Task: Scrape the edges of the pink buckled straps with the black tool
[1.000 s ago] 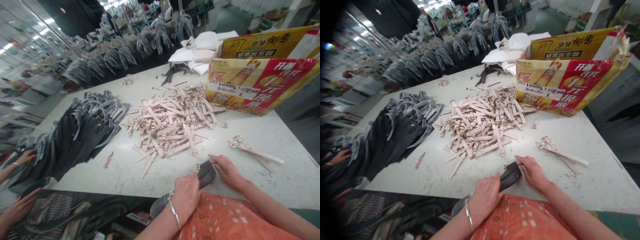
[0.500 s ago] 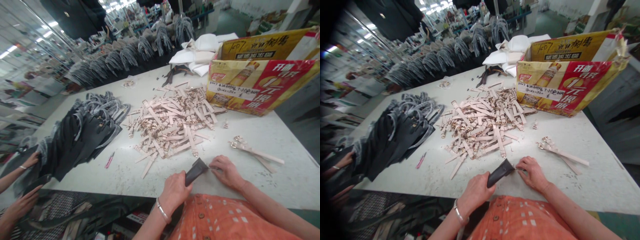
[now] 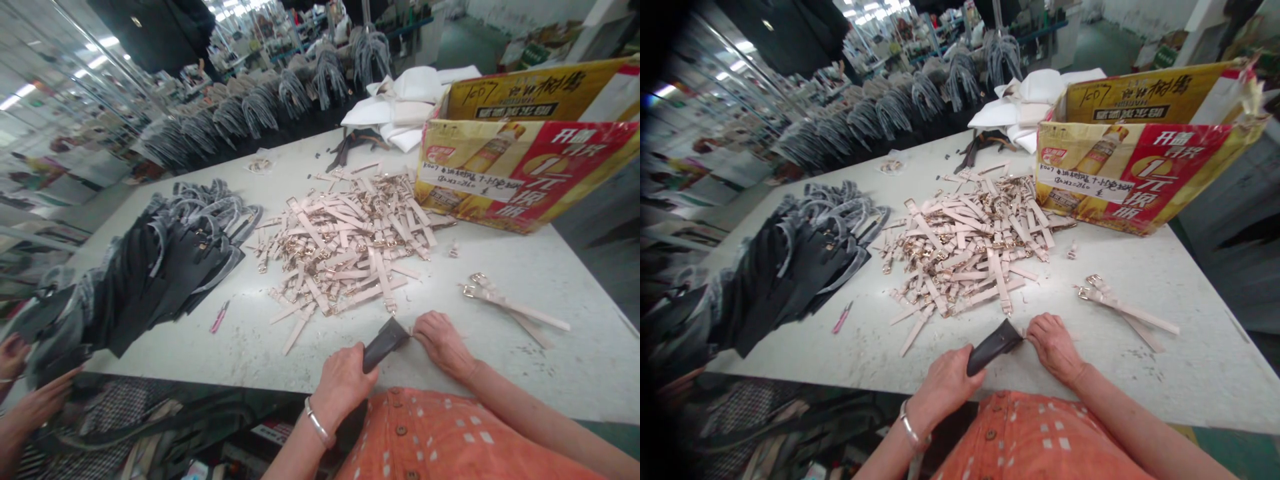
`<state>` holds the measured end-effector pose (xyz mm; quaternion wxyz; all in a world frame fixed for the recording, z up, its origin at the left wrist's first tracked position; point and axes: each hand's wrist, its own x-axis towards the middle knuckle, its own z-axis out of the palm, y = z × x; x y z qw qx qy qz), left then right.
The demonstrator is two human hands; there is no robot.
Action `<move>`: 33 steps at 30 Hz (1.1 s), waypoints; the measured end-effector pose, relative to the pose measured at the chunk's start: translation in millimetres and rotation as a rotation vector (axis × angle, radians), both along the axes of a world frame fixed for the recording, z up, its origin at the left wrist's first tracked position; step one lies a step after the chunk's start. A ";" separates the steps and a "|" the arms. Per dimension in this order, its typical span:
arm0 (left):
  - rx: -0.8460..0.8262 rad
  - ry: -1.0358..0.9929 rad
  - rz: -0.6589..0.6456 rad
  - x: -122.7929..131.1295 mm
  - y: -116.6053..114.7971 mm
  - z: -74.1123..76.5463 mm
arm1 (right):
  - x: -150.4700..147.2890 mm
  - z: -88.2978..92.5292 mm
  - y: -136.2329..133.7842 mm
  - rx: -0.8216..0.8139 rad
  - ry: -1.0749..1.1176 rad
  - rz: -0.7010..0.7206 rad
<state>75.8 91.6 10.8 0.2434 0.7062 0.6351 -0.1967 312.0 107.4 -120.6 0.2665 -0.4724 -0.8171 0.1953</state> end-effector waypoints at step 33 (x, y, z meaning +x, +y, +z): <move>-0.006 -0.015 0.031 -9.3 -5.6 10.4 | 0.7 6.4 -1.4 -0.035 0.054 0.091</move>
